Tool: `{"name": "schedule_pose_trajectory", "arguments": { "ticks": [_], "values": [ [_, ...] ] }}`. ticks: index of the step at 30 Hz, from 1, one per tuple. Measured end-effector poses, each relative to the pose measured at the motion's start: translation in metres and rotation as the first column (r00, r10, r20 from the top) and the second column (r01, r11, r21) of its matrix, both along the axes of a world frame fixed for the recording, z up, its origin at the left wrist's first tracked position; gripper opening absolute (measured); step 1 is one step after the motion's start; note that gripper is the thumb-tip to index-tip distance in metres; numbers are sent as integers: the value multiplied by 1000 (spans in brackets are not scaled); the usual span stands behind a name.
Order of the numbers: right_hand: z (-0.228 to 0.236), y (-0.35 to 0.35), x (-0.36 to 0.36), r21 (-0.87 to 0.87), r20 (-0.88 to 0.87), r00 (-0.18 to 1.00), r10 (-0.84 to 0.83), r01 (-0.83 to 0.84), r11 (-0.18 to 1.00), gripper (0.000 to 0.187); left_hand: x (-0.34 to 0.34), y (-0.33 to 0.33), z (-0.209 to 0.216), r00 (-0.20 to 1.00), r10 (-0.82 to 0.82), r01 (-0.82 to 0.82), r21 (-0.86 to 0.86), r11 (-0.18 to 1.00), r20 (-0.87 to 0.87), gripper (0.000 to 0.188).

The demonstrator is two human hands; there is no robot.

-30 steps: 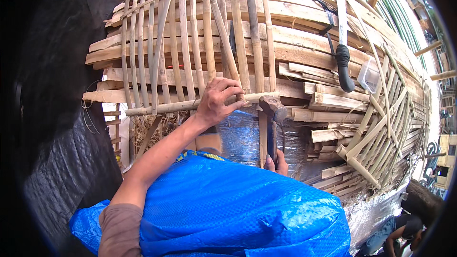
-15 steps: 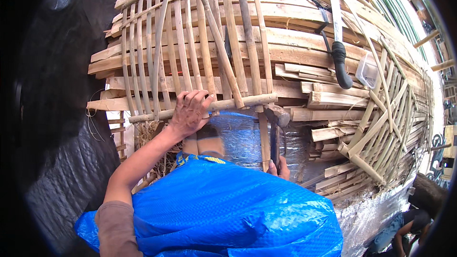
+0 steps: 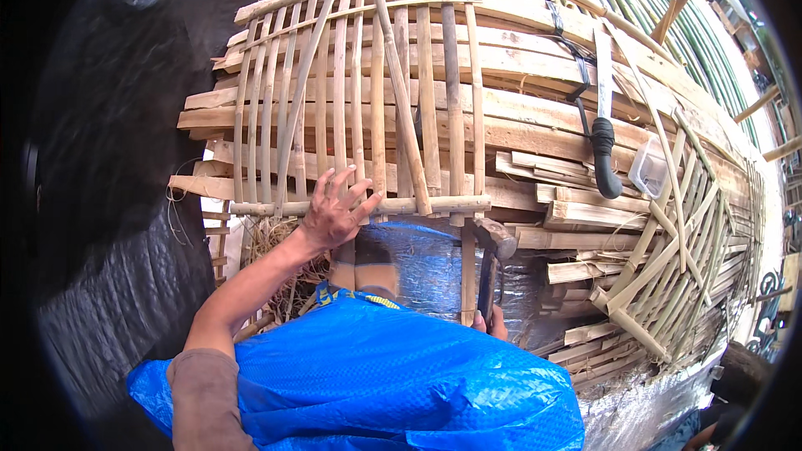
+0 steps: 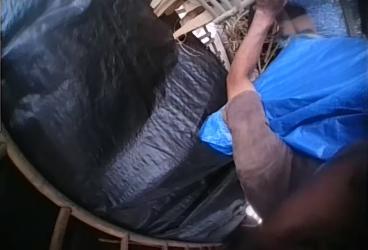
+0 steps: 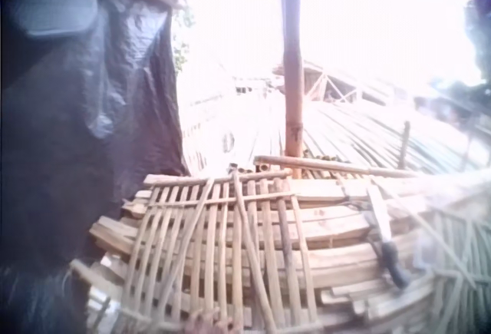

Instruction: The person weaves bamboo strips through a pre-assembled frame, tapping them into place with a hammer to tighten the structure.

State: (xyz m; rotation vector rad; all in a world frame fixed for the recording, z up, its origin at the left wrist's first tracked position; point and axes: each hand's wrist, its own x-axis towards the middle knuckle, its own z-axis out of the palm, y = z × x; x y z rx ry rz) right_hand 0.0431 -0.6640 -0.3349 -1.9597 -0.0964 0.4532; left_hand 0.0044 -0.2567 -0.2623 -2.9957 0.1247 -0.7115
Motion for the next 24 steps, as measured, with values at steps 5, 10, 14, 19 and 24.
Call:
{"name": "schedule_pose_trajectory", "arguments": {
  "ticks": [5, 10, 14, 19, 24],
  "values": [
    [1, 7, -1, 16, -30, 998, -58, 58, 998, 39, 15, 27, 21, 999, -18, 16, 38, 999, 47, 39],
    [-13, 5, 1, 13, -23, 999, -45, 45, 999, 38, 38, 46, 25, 998, -36, 35, 38, 999, 46, 36],
    [-18, -2, 5, -7, -12, 999, -30, 30, 1000, 37, 44, 49, 18, 997, -20, 19, 15, 1000, 70, 39],
    [-26, -7, 6, -23, -17, 1000, -23, 23, 999, 36, 39, 56, 16, 997, -60, 60, -2, 998, 54, 56],
    [-24, 0, 3, -8, -10, 999, -45, 45, 999, 35, 31, 62, 2, 998, -58, 57, 33, 998, 23, 59]
  ]
}}
